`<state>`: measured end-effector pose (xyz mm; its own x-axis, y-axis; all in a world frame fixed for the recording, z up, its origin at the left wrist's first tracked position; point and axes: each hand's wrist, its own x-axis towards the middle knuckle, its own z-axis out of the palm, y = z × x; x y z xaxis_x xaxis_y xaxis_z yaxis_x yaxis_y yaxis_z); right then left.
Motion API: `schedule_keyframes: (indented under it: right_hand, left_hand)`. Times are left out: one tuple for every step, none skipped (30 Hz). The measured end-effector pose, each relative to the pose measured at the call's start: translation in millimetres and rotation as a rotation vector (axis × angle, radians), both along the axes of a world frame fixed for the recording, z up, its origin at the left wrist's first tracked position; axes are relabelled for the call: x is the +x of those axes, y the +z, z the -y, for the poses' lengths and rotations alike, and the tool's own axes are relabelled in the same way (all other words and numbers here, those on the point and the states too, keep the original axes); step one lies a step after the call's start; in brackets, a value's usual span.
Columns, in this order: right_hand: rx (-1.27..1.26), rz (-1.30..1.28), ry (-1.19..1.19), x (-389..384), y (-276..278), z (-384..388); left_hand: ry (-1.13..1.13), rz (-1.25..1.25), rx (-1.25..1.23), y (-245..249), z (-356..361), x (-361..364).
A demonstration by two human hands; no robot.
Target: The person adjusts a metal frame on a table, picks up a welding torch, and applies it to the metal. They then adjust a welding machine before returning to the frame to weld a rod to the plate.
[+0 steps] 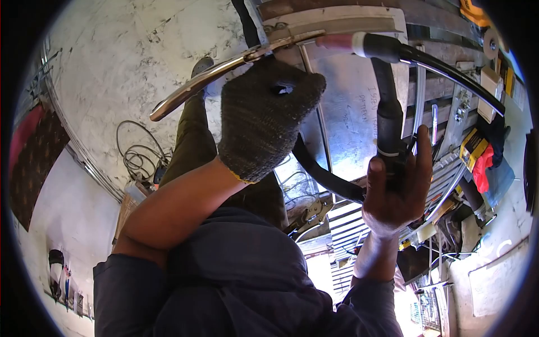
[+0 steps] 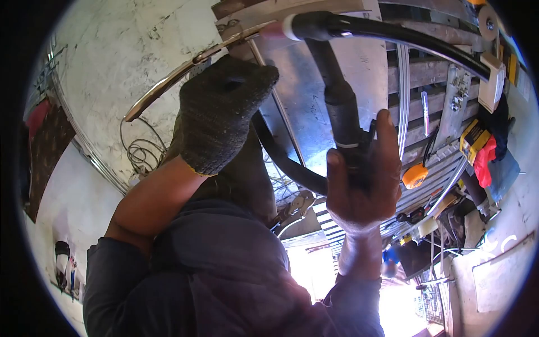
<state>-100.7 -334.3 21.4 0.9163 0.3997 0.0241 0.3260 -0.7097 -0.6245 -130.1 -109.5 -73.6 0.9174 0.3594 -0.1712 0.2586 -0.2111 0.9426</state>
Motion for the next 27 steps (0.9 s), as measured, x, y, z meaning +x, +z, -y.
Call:
schedule_keyframes:
  right_hand:
    - [-0.015,0.000,0.001,1,2,-2]
    - [0.019,-0.034,-0.023,-2,1,-1]
    - [0.048,-0.054,-0.042,-4,-1,0]
    - [0.077,-0.073,-0.062,-6,-3,2]
    - [0.106,-0.091,-0.081,-7,-5,3]
    - [0.132,-0.134,-0.124,-11,-1,4]
    - [0.127,-0.136,-0.140,-11,0,1]
    - [0.122,-0.138,-0.156,-11,1,-1]
    - [0.117,-0.141,-0.173,-11,2,-3]
    - [0.099,-0.127,-0.175,-10,4,-5]
    - [0.071,-0.096,-0.160,-9,3,-5]
    - [0.044,-0.065,-0.146,-7,2,-5]
    - [0.016,-0.033,-0.133,-6,1,-6]
    - [-0.006,-0.017,-0.108,-4,1,-7]
    - [-0.013,-0.015,-0.108,-3,2,-7]
    - [-0.020,-0.013,-0.108,-3,2,-7]
    - [-0.027,-0.011,-0.108,-2,2,-7]
    - [-0.009,-0.039,-0.149,-4,5,-8]
    - [-0.016,-0.044,-0.167,-5,6,-8]
    - [-0.023,-0.048,-0.186,-6,8,-8]
    - [-0.053,-0.028,-0.183,-6,9,-7]
    - [-0.067,-0.019,-0.188,-6,9,-7]
    - [-0.082,-0.011,-0.194,-7,10,-6]
    - [-0.083,-0.016,-0.205,-10,11,-5]
    - [-0.078,-0.003,-0.201,-10,10,-3]
    - [-0.079,0.014,-0.182,-10,8,-1]
    - [-0.086,0.027,-0.158,-10,6,0]
  left_hand:
    - [0.036,-0.056,-0.074,4,1,2]
    - [0.072,-0.112,-0.150,11,1,5]
    - [0.109,-0.169,-0.227,14,0,6]
    - [0.100,-0.081,-0.226,8,0,5]
    - [0.116,-0.089,-0.246,5,0,3]
    - [0.133,-0.099,-0.266,3,2,2]
    - [0.150,-0.109,-0.288,1,4,1]
    - [0.164,-0.088,-0.328,-1,5,1]
    - [0.142,-0.075,-0.268,-1,4,0]
    - [0.119,-0.065,-0.210,1,2,0]
    - [0.097,-0.055,-0.152,2,0,1]
    - [0.097,-0.059,-0.142,2,0,1]
    - [0.096,-0.060,-0.141,2,0,1]
    - [0.094,-0.059,-0.138,1,0,1]
    - [0.090,-0.056,-0.135,0,1,1]
    - [0.097,-0.034,-0.127,-2,2,1]
    - [0.093,-0.051,-0.125,-2,2,1]
    - [0.088,-0.068,-0.123,0,1,2]
    - [0.082,-0.081,-0.121,1,1,3]
    - [0.067,-0.059,-0.072,2,0,2]
    - [0.051,-0.034,-0.022,1,0,1]
    - [0.035,-0.006,0.030,1,-1,1]
    - [0.004,-0.007,0.027,1,-2,1]
    - [-0.027,-0.005,0.026,1,-2,-1]
    - [-0.057,-0.003,0.025,2,-3,-1]
    - [-0.069,0.038,0.031,2,-6,1]
    - [-0.041,0.024,0.008,2,-6,3]
